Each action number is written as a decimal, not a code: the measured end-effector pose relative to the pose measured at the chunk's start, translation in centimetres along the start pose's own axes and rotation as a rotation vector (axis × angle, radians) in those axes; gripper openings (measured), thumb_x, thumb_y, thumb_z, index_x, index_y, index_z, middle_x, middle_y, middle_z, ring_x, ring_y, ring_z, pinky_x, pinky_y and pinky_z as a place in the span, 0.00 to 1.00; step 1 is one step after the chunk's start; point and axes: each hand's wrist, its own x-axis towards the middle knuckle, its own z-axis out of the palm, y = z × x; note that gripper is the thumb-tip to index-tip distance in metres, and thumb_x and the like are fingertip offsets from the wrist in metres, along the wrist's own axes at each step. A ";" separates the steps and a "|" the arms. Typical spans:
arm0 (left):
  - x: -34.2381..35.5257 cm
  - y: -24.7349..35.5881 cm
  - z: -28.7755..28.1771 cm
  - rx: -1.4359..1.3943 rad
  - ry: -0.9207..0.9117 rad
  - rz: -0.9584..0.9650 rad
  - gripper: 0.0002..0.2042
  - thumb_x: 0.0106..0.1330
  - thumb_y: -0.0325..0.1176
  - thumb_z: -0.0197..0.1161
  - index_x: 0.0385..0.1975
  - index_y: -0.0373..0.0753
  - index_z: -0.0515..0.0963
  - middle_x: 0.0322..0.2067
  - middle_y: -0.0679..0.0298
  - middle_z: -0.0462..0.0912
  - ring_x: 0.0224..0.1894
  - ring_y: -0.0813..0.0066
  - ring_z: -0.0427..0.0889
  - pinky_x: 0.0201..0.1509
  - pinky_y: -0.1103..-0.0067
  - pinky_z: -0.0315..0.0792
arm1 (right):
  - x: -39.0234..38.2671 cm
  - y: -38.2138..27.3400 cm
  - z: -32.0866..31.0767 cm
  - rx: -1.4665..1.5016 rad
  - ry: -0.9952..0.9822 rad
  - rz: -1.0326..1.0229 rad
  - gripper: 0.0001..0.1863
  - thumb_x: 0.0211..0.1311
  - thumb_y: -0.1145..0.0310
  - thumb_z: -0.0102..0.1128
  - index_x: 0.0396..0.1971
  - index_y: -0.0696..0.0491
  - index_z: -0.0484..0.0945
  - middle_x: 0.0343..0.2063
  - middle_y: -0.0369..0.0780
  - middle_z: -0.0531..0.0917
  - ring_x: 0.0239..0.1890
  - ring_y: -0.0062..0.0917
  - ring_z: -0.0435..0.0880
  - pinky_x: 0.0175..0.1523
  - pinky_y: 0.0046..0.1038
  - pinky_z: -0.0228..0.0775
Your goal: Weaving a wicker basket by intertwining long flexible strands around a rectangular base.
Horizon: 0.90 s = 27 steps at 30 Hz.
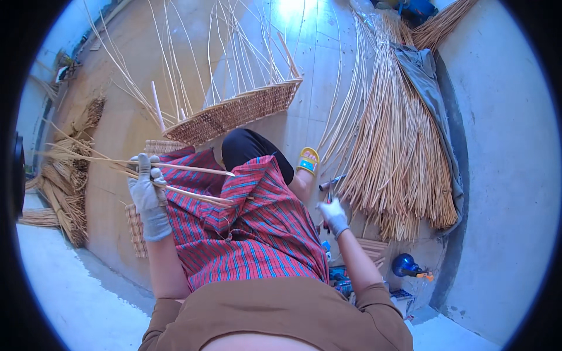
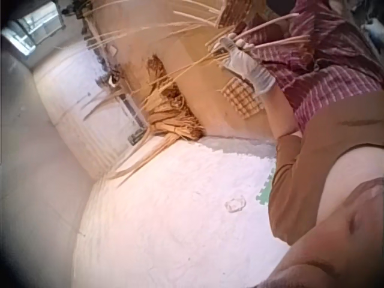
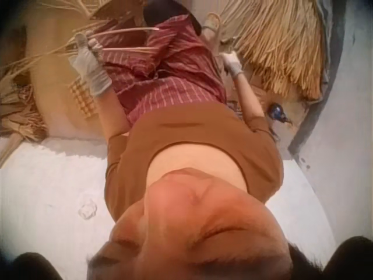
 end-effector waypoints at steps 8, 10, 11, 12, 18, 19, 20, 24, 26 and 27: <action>-1.4 0.4 2.4 0.170 -0.063 0.034 0.06 0.70 0.36 0.62 0.41 0.45 0.74 0.29 0.62 0.80 0.18 0.90 0.72 0.13 0.92 0.64 | 6.1 16.3 11.7 -0.360 -0.040 0.189 0.36 0.60 0.36 0.48 0.58 0.49 0.72 0.50 0.55 0.80 0.58 0.46 0.78 0.60 0.43 0.70; -1.8 1.0 3.4 0.213 -0.167 0.059 0.11 0.68 0.40 0.63 0.42 0.43 0.74 0.26 0.62 0.82 0.17 0.87 0.75 0.13 0.88 0.71 | 5.2 12.5 8.9 -0.254 -0.129 -0.212 0.28 0.60 0.46 0.57 0.54 0.50 0.75 0.49 0.51 0.82 0.52 0.43 0.82 0.57 0.41 0.73; -1.9 1.1 4.0 0.254 -0.201 0.050 0.11 0.68 0.41 0.63 0.43 0.43 0.74 0.25 0.63 0.81 0.17 0.87 0.74 0.13 0.88 0.70 | 4.7 9.3 7.2 -0.187 -0.151 -0.322 0.27 0.59 0.49 0.60 0.53 0.51 0.76 0.49 0.50 0.82 0.51 0.41 0.83 0.56 0.39 0.73; -2.1 1.2 4.6 0.250 -0.244 0.016 0.11 0.69 0.40 0.62 0.44 0.42 0.74 0.24 0.65 0.81 0.16 0.88 0.74 0.13 0.88 0.69 | 4.1 5.7 4.3 -0.170 -0.131 -0.327 0.26 0.57 0.52 0.63 0.51 0.52 0.77 0.48 0.50 0.82 0.50 0.40 0.83 0.56 0.38 0.73; -6.6 1.9 9.1 0.488 -0.679 -0.168 0.09 0.73 0.35 0.57 0.44 0.37 0.74 0.22 0.71 0.77 0.15 0.88 0.67 0.17 0.88 0.60 | -9.7 -14.5 -9.7 0.758 -0.388 -1.129 0.25 0.69 0.62 0.57 0.62 0.56 0.68 0.55 0.41 0.77 0.58 0.25 0.74 0.63 0.30 0.66; -8.1 1.8 9.8 0.561 -0.768 -0.200 0.07 0.73 0.33 0.54 0.43 0.37 0.73 0.21 0.71 0.75 0.15 0.88 0.66 0.16 0.88 0.59 | -12.3 -17.2 -10.6 0.828 -0.503 -1.168 0.28 0.69 0.59 0.58 0.64 0.56 0.66 0.57 0.42 0.76 0.60 0.28 0.73 0.64 0.32 0.66; -9.6 1.4 10.8 0.624 -0.825 -0.255 0.06 0.73 0.32 0.54 0.42 0.37 0.73 0.21 0.71 0.75 0.14 0.89 0.65 0.16 0.88 0.56 | -14.5 -18.6 -12.1 0.685 -0.318 -1.445 0.29 0.69 0.56 0.57 0.63 0.57 0.67 0.56 0.43 0.77 0.60 0.27 0.73 0.63 0.33 0.67; -15.3 -0.7 13.1 0.606 -1.135 -0.294 0.06 0.73 0.34 0.54 0.38 0.38 0.73 0.20 0.70 0.74 0.13 0.89 0.63 0.15 0.89 0.55 | -19.1 -17.4 -14.8 0.400 0.255 -1.486 0.21 0.65 0.53 0.58 0.28 0.60 0.77 0.24 0.54 0.79 0.28 0.45 0.81 0.35 0.42 0.69; -16.3 -0.7 12.7 0.719 -1.176 -0.227 0.10 0.72 0.38 0.57 0.38 0.36 0.73 0.20 0.70 0.73 0.14 0.90 0.63 0.16 0.90 0.53 | -18.3 -11.9 -17.8 0.567 0.189 -1.364 0.20 0.64 0.54 0.59 0.26 0.58 0.78 0.24 0.50 0.81 0.27 0.43 0.82 0.34 0.40 0.71; -16.3 -0.8 12.1 0.779 -1.198 -0.259 0.10 0.72 0.38 0.58 0.39 0.35 0.73 0.19 0.71 0.72 0.14 0.91 0.62 0.15 0.90 0.52 | -17.5 -8.2 -20.4 0.646 0.391 -1.545 0.16 0.63 0.58 0.59 0.28 0.58 0.79 0.32 0.48 0.82 0.30 0.38 0.83 0.34 0.37 0.74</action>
